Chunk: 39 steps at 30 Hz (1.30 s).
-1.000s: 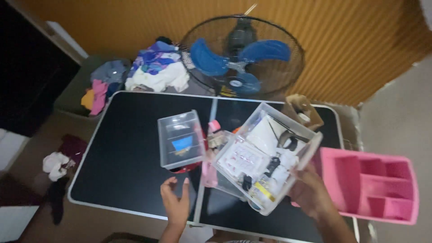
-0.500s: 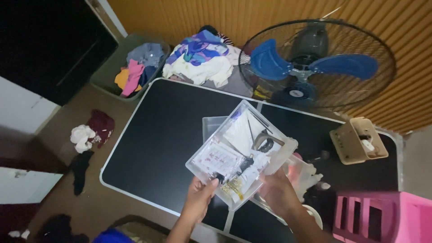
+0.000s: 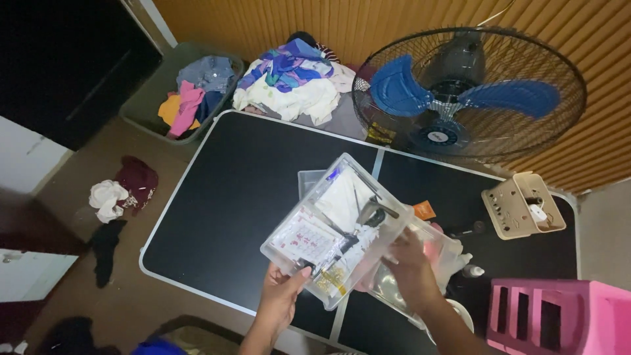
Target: Organize various cosmetic and beauty products from containers into a multi-tiered pink storage unit.
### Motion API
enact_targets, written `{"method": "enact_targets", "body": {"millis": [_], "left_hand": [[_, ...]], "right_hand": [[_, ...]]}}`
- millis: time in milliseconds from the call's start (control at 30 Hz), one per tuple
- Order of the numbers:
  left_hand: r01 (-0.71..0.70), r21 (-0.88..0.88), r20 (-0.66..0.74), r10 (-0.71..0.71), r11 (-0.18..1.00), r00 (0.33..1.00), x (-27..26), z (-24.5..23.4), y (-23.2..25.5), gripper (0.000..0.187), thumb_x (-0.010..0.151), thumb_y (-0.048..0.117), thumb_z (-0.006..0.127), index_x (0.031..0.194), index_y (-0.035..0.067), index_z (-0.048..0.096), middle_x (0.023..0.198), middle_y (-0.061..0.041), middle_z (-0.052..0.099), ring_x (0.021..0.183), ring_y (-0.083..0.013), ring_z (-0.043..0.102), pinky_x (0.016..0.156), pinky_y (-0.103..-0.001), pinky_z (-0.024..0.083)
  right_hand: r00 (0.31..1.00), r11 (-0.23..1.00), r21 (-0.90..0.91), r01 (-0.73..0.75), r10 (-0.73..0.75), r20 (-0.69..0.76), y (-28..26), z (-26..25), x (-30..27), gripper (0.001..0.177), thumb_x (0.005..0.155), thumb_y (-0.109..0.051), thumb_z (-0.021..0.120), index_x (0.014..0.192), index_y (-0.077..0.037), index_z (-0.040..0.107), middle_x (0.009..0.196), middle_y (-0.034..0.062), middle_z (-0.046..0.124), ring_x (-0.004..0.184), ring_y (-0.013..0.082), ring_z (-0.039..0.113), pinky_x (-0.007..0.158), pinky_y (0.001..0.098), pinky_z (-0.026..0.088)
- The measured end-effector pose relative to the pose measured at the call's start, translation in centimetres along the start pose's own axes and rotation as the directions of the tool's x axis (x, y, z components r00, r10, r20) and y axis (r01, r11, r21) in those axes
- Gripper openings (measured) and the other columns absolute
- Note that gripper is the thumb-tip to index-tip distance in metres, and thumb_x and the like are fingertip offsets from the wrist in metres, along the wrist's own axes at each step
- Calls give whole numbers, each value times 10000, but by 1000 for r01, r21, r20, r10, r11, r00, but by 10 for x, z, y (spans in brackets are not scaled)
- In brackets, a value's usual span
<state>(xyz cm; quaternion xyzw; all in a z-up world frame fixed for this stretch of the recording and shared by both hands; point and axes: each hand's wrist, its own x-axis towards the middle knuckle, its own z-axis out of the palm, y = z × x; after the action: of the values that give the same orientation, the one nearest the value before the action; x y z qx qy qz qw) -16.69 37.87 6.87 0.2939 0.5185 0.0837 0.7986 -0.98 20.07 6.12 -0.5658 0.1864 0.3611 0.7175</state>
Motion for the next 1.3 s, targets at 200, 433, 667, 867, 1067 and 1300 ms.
{"method": "enact_targets", "body": {"millis": [200, 433, 667, 867, 1067, 1300], "left_hand": [[-43, -96, 26, 46, 994, 999, 20, -9, -8, 658, 808, -100, 685, 1416, 100, 532, 1448, -160, 662, 1381, -284, 596, 1102, -439, 495], [-66, -170, 79, 80, 983, 994, 23, -12, -10, 654, 816, -116, 644, 1407, 111, 479, 1479, -173, 622, 1380, -285, 572, 1106, -433, 477], [-151, -194, 129, 178, 969, 976, 27, -12, -21, 718, 797, -127, 643, 1466, 86, 495, 1457, -182, 630, 1343, -304, 591, 1061, -463, 505], [-83, -132, 84, 94, 988, 992, 12, 1, -19, 673, 814, -84, 656, 1421, 143, 474, 1464, -152, 624, 1387, -283, 568, 1099, -461, 478], [-40, -32, 82, 42, 999, 996, -7, 13, -12, 667, 826, -31, 680, 1435, 167, 494, 1467, -128, 639, 1395, -263, 582, 1076, -432, 492], [-71, -60, 94, 77, 996, 993, 3, 10, -21, 678, 816, -102, 666, 1434, 129, 508, 1468, -157, 638, 1409, -282, 573, 1084, -456, 496]], "right_hand": [[973, 974, 54, 222, -218, -71, -15, -19, 1, 799, 771, -205, 558, 1534, -135, 331, 1571, 160, 439, 1455, 358, 449, 1190, 547, 361], [963, 962, -85, 260, -265, -50, -11, -35, -2, 649, 846, -66, 518, 1485, -147, 435, 1553, 152, 509, 1420, 323, 511, 1094, 448, 440], [759, 657, -409, 633, -630, 164, -9, -49, -8, 511, 865, -248, 676, 1340, -159, 511, 1367, 89, 610, 1324, 247, 607, 1108, 449, 496], [299, -92, -611, 787, -809, 506, -32, -56, -5, 385, 889, -84, 773, 1246, -130, 637, 1287, 119, 637, 1255, 299, 590, 984, 501, 519], [282, -217, -711, 669, -811, 513, -55, -50, -6, 216, 865, -121, 818, 1059, -210, 781, 1322, 148, 590, 1299, 349, 528, 944, 518, 526], [310, -200, -722, 662, -804, 507, -64, -55, -3, 140, 892, -141, 786, 1029, -164, 804, 1340, 165, 562, 1286, 361, 509, 852, 466, 581]]}}
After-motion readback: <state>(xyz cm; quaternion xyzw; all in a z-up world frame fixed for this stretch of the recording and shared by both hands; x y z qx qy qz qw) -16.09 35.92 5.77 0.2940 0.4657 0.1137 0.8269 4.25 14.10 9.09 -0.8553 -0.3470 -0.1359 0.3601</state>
